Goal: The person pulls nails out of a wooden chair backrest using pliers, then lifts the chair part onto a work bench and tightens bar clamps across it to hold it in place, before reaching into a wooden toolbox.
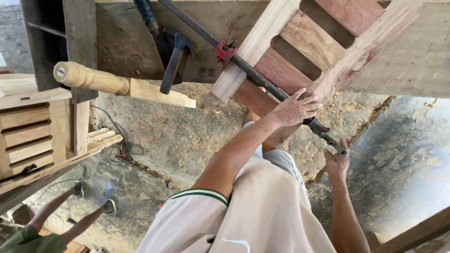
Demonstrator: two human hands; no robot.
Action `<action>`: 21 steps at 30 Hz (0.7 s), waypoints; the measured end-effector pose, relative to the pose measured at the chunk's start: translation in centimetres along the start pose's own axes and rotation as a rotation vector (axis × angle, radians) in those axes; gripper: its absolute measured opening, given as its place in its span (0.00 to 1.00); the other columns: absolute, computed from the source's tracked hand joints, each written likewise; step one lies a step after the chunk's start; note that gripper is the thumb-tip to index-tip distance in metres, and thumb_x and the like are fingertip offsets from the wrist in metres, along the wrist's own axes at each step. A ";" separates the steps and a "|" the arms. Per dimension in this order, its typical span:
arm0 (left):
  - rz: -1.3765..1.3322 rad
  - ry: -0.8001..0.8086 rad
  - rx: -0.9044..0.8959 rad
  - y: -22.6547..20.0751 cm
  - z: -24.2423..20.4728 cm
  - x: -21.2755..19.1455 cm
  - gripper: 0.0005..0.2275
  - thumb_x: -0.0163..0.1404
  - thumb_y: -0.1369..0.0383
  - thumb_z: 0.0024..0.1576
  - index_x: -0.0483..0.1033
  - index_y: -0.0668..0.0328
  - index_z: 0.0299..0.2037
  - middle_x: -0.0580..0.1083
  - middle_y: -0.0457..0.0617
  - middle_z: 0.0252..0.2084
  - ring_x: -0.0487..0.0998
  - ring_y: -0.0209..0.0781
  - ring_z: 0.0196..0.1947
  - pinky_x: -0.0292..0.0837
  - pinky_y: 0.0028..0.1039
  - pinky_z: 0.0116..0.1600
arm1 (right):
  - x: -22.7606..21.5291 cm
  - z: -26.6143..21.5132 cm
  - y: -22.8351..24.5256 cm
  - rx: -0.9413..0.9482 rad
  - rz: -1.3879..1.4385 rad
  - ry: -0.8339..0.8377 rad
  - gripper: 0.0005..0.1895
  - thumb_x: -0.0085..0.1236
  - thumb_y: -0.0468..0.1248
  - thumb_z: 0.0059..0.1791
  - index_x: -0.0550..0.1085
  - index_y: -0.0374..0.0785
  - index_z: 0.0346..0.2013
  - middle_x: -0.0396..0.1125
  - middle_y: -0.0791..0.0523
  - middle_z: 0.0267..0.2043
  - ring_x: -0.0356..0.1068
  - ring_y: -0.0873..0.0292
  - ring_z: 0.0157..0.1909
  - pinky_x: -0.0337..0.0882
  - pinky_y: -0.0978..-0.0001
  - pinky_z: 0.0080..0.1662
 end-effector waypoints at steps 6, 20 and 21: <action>-0.072 0.009 0.010 0.4 -0.9 -3.0 0.26 0.52 0.57 0.52 0.70 0.44 0.63 0.57 0.40 0.73 0.49 0.41 0.75 0.37 0.53 0.76 | 1.1 2.1 -1.6 0.012 0.557 0.120 0.21 0.47 0.34 0.60 0.63 0.34 0.69 0.62 0.45 0.68 0.67 0.53 0.65 0.75 0.58 0.59; -0.573 -0.871 -1.558 17.0 -13.0 -8.4 0.46 0.64 0.46 0.43 0.59 0.63 0.69 0.71 0.58 0.61 0.74 0.59 0.60 0.68 0.49 0.66 | 1.0 3.8 -1.5 0.243 0.515 0.086 0.21 0.48 0.36 0.60 0.62 0.37 0.68 0.63 0.47 0.53 0.72 0.56 0.44 0.83 0.65 0.40; -0.582 -0.861 -1.559 17.3 -13.0 -7.0 0.46 0.64 0.46 0.43 0.59 0.63 0.69 0.71 0.58 0.61 0.74 0.59 0.60 0.68 0.49 0.66 | 0.6 3.9 -0.7 0.250 0.507 0.080 0.21 0.48 0.36 0.60 0.62 0.37 0.68 0.63 0.47 0.53 0.72 0.56 0.44 0.83 0.65 0.40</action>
Point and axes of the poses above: each hand's wrist, its own z-axis towards the middle knuckle, its own x-axis out of the palm, y = z × x, the point moved 2 cm from there along z, towards the middle knuckle
